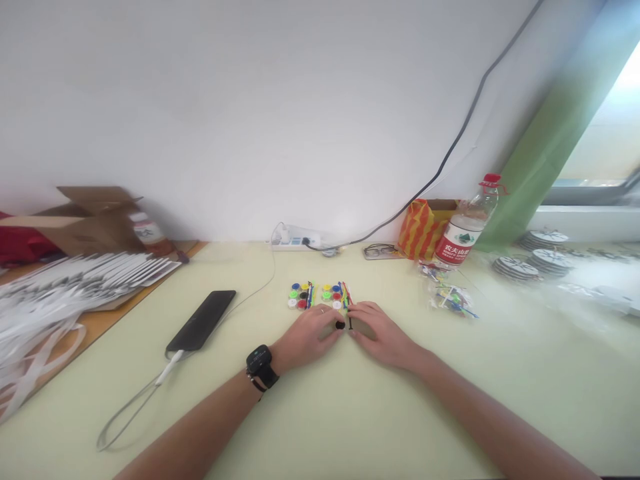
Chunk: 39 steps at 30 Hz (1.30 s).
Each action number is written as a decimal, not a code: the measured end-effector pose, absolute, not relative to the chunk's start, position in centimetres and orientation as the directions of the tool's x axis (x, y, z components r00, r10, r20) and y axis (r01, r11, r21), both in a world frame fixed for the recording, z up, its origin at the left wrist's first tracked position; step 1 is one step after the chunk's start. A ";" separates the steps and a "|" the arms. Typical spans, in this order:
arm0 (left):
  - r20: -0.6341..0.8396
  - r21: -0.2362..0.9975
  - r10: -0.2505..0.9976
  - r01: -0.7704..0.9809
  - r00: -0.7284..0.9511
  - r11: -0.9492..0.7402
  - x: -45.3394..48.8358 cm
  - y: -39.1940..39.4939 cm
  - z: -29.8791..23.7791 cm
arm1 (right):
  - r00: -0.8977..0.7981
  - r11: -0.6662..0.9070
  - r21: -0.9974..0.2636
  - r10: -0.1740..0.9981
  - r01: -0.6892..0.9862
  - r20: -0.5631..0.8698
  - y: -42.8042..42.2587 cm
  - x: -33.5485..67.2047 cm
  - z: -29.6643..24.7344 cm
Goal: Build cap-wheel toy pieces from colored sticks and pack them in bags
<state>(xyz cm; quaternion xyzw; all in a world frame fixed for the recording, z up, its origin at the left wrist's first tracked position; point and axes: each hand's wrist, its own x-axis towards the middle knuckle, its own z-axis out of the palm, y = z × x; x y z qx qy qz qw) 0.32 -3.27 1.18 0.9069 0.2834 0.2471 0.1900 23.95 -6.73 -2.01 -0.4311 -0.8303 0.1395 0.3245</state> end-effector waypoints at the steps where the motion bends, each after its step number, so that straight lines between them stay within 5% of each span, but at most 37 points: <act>1: 0.329 0.501 0.615 0.419 0.717 -0.757 0.3 -3.3 1.2 | -0.417 0.591 -0.513 0.805 0.623 0.422 -6.7 24.0 -2.0; 21: 0.294 0.569 0.631 0.399 0.718 -0.719 0.3 -3.4 1.3 | -0.396 0.594 -0.542 0.803 0.594 0.446 -6.9 23.9 -1.9; 39: 0.315 0.609 0.677 0.405 0.665 -0.682 0.4 -3.6 1.6 | -0.207 0.579 -0.599 0.792 0.553 0.574 -6.6 24.2 -2.0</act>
